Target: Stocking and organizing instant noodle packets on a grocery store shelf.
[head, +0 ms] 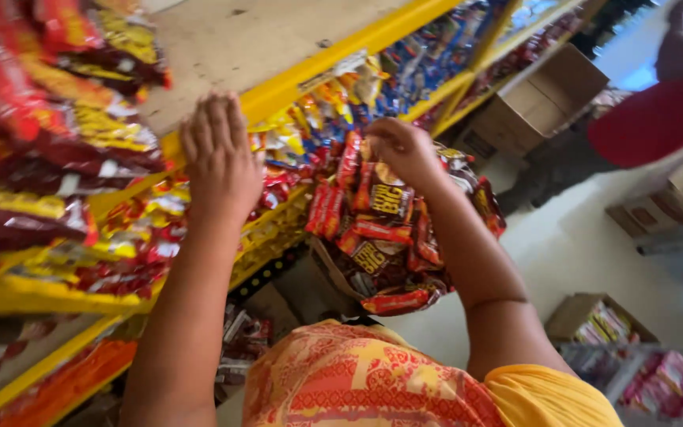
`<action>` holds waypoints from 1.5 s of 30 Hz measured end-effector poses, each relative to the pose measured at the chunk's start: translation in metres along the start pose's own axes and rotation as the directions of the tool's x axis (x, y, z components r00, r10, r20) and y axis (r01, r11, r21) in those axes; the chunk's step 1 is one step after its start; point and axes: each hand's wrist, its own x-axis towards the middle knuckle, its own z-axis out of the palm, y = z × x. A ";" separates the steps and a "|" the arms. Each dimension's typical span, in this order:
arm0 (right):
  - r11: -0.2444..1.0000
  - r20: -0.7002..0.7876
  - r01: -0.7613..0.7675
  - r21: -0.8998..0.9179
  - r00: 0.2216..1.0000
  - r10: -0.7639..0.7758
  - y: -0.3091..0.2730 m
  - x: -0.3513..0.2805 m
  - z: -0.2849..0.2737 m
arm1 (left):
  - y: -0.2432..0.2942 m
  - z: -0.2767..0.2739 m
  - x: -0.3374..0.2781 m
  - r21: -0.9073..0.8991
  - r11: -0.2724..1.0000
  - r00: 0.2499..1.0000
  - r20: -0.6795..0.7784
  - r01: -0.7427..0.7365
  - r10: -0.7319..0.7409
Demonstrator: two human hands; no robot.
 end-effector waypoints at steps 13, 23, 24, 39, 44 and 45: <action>0.461 -0.373 -0.655 -0.599 0.738 0.563 0.094 -0.128 -0.059 | 0.000 -0.002 -0.006 0.173 0.984 0.996 -0.065 -0.045 0.057; 0.416 -0.487 -0.645 -0.640 0.760 0.429 0.094 -0.132 -0.058 | -0.004 0.003 -0.006 0.148 0.988 0.997 -0.067 -0.036 0.046; 0.437 -0.512 -0.658 -0.613 0.752 0.415 0.081 -0.129 -0.061 | -0.003 0.002 -0.005 0.132 0.991 0.998 -0.046 -0.032 0.038; 0.493 -0.177 0.010 0.870 0.940 0.293 -0.034 -0.074 -0.031 | 0.006 -0.030 0.006 -0.064 0.995 0.987 0.151 0.072 -0.062; 0.437 -0.167 0.037 0.899 0.951 0.262 -0.078 -0.044 0.003 | 0.035 -0.035 -0.012 -0.602 0.797 0.991 0.124 0.040 0.044; 0.404 -0.124 0.017 0.915 0.963 0.241 -0.092 -0.041 0.011 | 0.055 -0.060 -0.019 -0.649 0.756 0.992 0.014 -0.089 0.128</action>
